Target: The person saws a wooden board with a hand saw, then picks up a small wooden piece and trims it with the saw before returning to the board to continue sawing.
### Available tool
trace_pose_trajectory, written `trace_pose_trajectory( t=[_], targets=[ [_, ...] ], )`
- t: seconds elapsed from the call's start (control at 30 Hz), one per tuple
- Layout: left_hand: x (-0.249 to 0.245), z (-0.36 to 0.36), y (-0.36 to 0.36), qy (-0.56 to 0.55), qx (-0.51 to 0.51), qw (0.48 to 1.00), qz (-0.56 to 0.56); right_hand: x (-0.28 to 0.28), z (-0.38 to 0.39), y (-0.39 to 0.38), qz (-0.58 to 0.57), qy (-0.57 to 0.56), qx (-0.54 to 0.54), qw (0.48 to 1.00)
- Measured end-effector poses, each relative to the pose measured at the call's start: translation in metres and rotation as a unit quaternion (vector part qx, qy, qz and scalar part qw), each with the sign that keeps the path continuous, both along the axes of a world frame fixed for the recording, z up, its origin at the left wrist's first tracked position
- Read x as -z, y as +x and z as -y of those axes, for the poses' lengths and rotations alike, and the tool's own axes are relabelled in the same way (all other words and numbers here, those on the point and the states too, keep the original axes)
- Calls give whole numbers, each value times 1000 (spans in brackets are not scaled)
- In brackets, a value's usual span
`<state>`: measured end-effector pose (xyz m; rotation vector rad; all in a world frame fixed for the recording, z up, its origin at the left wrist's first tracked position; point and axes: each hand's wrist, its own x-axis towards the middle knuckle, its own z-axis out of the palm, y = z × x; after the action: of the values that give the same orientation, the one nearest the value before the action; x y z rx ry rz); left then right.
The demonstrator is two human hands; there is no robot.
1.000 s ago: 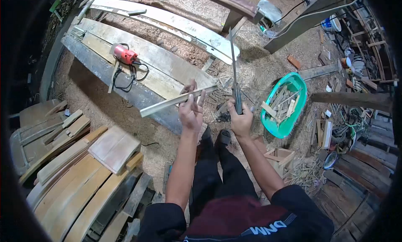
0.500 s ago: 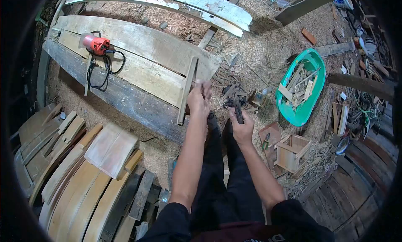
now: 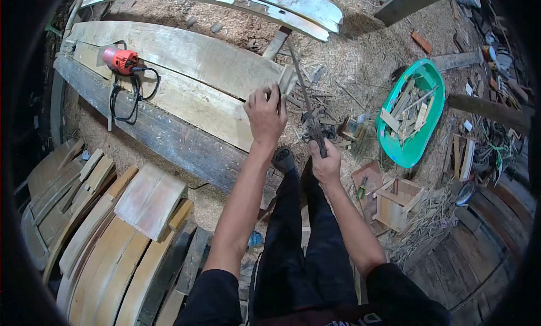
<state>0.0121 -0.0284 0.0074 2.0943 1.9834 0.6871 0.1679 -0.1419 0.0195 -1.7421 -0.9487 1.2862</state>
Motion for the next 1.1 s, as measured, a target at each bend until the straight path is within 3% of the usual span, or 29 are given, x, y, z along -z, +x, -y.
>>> trace_pose_trajectory(
  t=[0.1,0.43,0.53,0.63,0.73,1.1],
  targets=[
    [5,7,12,32,0,999,-40,-1,-9,-2,0,-1,1,1000],
    [7,6,11,-15,-32,999,34,7,-22,11,-5,9,-62,998],
    [5,-8,14,-3,-100,993,55,8,-21,8,-21,13,-59,998],
    [19,-41,23,-34,-241,966,89,-1,-18,6,-18,26,-47,998],
    [20,-48,31,-79,-267,961,8,-2,-15,6,-18,5,-39,999],
    [20,-50,35,-86,-284,953,-65,-19,-11,7,30,-35,-37,998]
  ],
)
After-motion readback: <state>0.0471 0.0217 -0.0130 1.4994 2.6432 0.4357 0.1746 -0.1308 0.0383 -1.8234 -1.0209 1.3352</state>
